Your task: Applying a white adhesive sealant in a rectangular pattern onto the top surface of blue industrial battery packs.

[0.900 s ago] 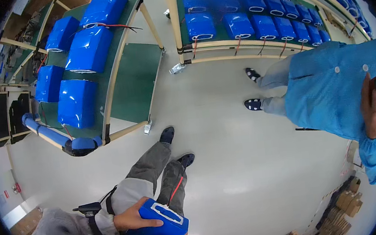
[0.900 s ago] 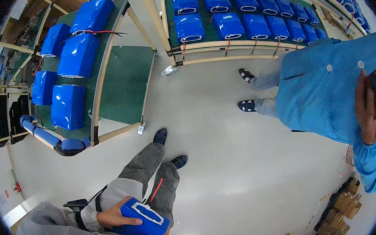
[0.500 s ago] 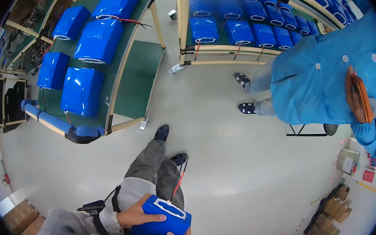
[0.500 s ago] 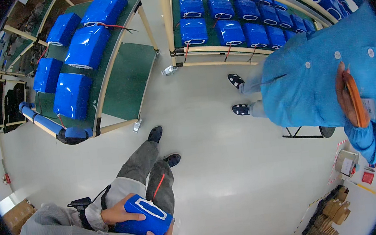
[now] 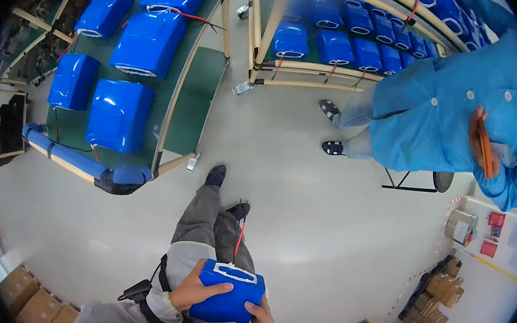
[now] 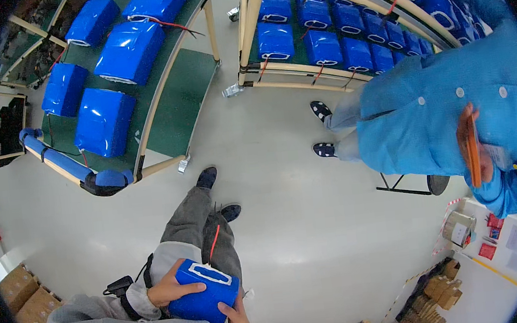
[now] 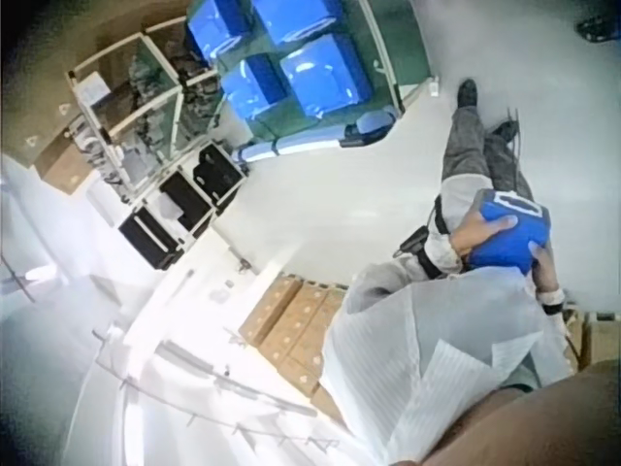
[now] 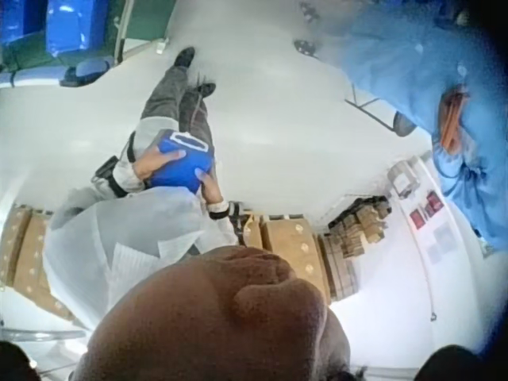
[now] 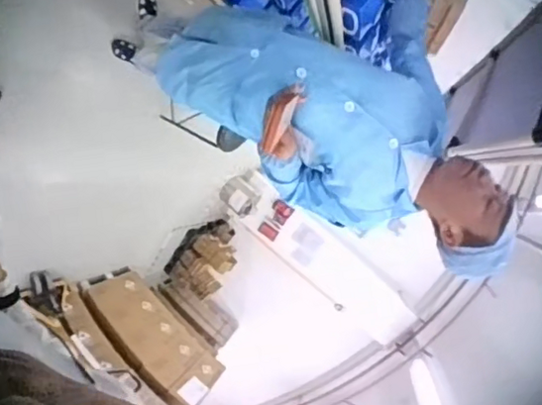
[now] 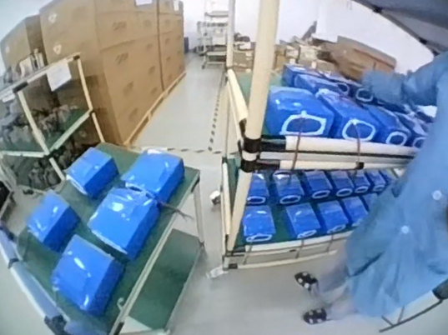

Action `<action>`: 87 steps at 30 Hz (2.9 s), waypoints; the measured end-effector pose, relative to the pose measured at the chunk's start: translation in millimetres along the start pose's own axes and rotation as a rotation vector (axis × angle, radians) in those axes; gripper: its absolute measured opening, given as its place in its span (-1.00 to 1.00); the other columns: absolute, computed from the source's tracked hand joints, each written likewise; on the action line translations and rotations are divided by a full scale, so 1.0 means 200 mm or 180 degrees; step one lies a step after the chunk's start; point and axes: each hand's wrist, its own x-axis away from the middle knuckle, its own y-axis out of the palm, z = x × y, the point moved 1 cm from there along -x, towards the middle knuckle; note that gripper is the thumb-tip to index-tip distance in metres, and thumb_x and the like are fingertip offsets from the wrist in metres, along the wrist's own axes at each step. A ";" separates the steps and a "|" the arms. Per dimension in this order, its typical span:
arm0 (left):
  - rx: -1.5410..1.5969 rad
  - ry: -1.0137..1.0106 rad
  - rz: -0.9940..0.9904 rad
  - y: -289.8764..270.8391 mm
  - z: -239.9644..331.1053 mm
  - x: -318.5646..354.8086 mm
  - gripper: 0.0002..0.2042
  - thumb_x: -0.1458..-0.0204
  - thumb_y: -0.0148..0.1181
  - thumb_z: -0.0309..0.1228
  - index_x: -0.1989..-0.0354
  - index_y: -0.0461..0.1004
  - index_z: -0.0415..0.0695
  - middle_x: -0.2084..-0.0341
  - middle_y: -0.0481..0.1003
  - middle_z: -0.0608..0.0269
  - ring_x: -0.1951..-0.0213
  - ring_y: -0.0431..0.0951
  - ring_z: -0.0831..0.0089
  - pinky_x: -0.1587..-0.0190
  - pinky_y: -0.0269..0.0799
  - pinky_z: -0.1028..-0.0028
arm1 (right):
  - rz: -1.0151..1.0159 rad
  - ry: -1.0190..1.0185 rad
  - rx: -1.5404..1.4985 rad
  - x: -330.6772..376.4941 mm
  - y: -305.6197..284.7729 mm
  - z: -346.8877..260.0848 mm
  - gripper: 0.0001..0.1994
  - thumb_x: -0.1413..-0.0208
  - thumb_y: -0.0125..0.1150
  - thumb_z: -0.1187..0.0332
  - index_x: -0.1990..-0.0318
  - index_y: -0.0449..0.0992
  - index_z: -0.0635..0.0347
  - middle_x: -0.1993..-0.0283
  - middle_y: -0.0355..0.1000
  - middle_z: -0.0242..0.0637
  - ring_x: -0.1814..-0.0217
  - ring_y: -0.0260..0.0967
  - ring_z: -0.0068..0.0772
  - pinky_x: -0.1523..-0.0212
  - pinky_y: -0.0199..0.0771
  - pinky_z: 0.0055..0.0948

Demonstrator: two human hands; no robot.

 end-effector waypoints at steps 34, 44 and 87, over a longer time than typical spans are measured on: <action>0.0349 -0.0047 0.0016 -0.23 0.26 -0.13 -0.30 -0.07 0.47 -0.41 -0.28 0.11 -0.18 -0.10 0.43 0.12 -0.15 0.46 0.35 -0.22 0.42 0.29 | -0.0026 -0.0140 0.0327 -0.26 0.27 -0.14 -0.05 -0.15 0.31 0.24 -0.54 -0.24 0.23 -0.47 0.04 -0.05 -0.52 0.01 -0.15 -0.49 0.02 -0.19; 0.0181 -0.0033 -0.0064 -0.21 0.22 -0.13 -0.32 -0.06 0.48 -0.39 -0.25 0.14 -0.19 -0.06 0.44 0.11 -0.11 0.47 0.36 -0.18 0.43 0.32 | 0.0153 -0.0252 0.0217 -0.20 0.24 -0.08 -0.04 -0.14 0.26 0.23 -0.55 -0.26 0.25 -0.50 0.01 -0.03 -0.56 -0.04 -0.13 -0.53 -0.06 -0.18; -0.0121 0.0153 -0.0097 0.06 0.18 0.04 -0.30 -0.03 0.52 -0.28 -0.23 0.19 -0.22 -0.02 0.46 0.10 -0.05 0.52 0.36 -0.09 0.54 0.29 | 0.0121 -0.0807 -0.0224 0.04 0.15 -0.08 -0.16 -0.10 0.23 0.19 -0.49 -0.01 0.23 -0.39 0.19 -0.08 -0.44 0.15 -0.19 -0.43 0.16 -0.24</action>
